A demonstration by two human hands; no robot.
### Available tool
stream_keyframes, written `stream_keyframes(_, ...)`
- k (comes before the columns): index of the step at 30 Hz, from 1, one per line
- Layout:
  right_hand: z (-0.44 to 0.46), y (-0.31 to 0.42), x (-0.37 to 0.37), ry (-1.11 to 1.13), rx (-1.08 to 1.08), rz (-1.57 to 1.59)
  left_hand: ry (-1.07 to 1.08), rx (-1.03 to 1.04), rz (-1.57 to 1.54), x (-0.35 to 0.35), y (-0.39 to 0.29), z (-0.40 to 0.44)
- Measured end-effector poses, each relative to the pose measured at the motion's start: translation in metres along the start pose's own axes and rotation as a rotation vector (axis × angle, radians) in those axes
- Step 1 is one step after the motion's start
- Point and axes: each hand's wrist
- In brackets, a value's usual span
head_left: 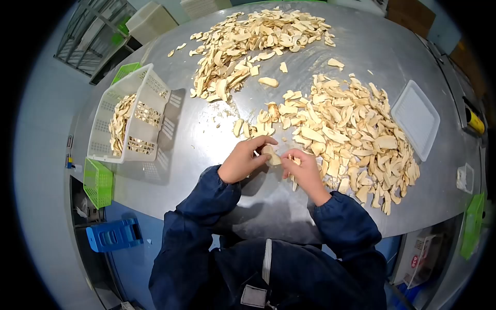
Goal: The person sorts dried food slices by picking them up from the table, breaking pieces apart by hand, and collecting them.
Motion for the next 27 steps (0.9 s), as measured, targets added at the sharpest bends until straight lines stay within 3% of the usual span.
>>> stream_keyframes(9,0.001,-0.006,0.001,0.063,0.051,-0.082,-0.068,-0.027,-0.166,0.013,0.018,0.0)
stream_keyframes(12,-0.001,0.002,-0.001,0.025,0.051,0.497,0.028,-0.052,-0.688,0.011,0.026,-0.001)
stream_keyframes(15,0.005,-0.007,-0.015,-0.005,-0.038,0.704,0.034,-0.124,-0.824,0.013,0.026,-0.006)
stream_keyframes(19,0.003,0.005,-0.006,0.134,0.077,0.396,-0.003,-0.027,-0.609,0.027,0.02,-0.005)
stream_keyframes(20,0.001,0.005,0.0,0.098,0.159,0.421,0.005,-0.021,-0.371,0.027,0.018,-0.005)
stream_keyframes(23,-0.002,0.012,0.004,0.147,0.15,0.4,0.018,-0.006,-0.418,0.026,0.004,-0.006)
stream_keyframes(25,0.001,0.006,-0.006,0.22,0.133,0.553,-0.07,-0.034,-0.476,0.018,0.009,-0.002)
stream_keyframes(27,0.003,-0.003,-0.019,0.307,0.051,0.76,-0.268,-0.03,-0.031,0.001,0.023,0.005)
Point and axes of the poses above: each hand's wrist, its own z-axis towards the middle knuckle, its own x-axis out of the palm, y = z × x, and after that the axes turned 15 degrees about y, right-handed
